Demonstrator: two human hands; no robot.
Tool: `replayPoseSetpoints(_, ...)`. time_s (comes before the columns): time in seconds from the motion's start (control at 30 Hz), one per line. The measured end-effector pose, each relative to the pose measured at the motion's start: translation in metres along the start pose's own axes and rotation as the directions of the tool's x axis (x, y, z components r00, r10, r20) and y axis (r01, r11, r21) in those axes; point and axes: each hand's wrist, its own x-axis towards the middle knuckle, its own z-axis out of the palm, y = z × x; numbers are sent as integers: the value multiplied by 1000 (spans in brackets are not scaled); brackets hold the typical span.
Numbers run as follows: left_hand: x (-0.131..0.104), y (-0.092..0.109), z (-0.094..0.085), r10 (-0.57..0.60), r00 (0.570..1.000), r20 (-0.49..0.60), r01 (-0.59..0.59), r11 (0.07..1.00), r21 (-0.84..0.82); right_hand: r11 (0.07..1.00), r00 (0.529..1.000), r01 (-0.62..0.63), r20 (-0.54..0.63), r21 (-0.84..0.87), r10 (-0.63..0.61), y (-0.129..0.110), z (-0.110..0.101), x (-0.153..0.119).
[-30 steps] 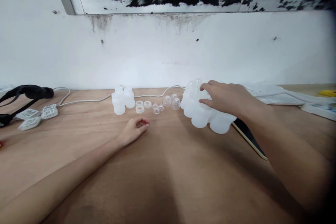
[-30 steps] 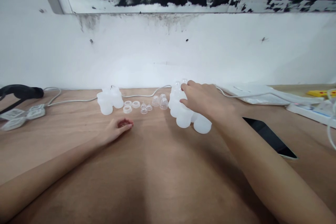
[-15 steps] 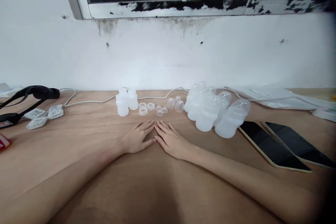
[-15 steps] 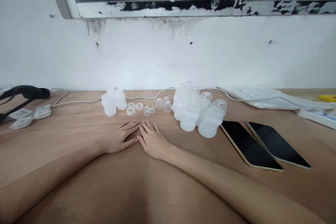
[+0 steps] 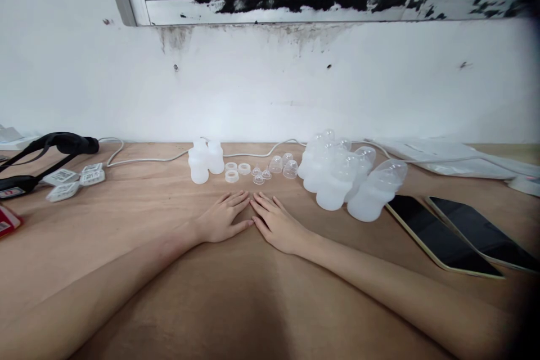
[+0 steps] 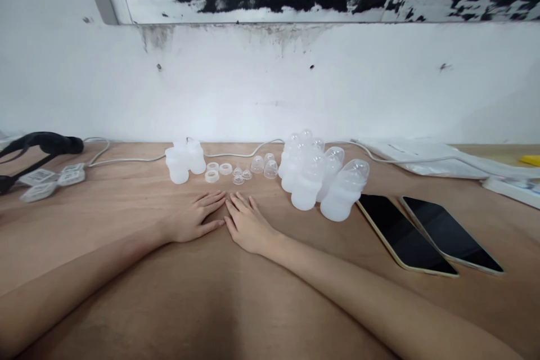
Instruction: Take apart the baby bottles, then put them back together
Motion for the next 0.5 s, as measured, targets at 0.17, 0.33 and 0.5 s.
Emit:
replayPoseSetpoints(0.17, 0, 0, 0, 7, 1000, -7, -7, 1000, 24, 1000, 999, 13, -39, 5, -13, 3, 3, 1)
replayPoseSetpoints(0.33, 4, -17, -2, 4, 993, -118, -1, 1000, 23, 997, 982, 68, -181, 25, -62, 17, 1, 8)
replayPoseSetpoints(0.5, 11, -41, 1, -81, 942, -327, 118, 988, 95, 983, 941, -100, -306, 151, 143, 44, -1, 29)
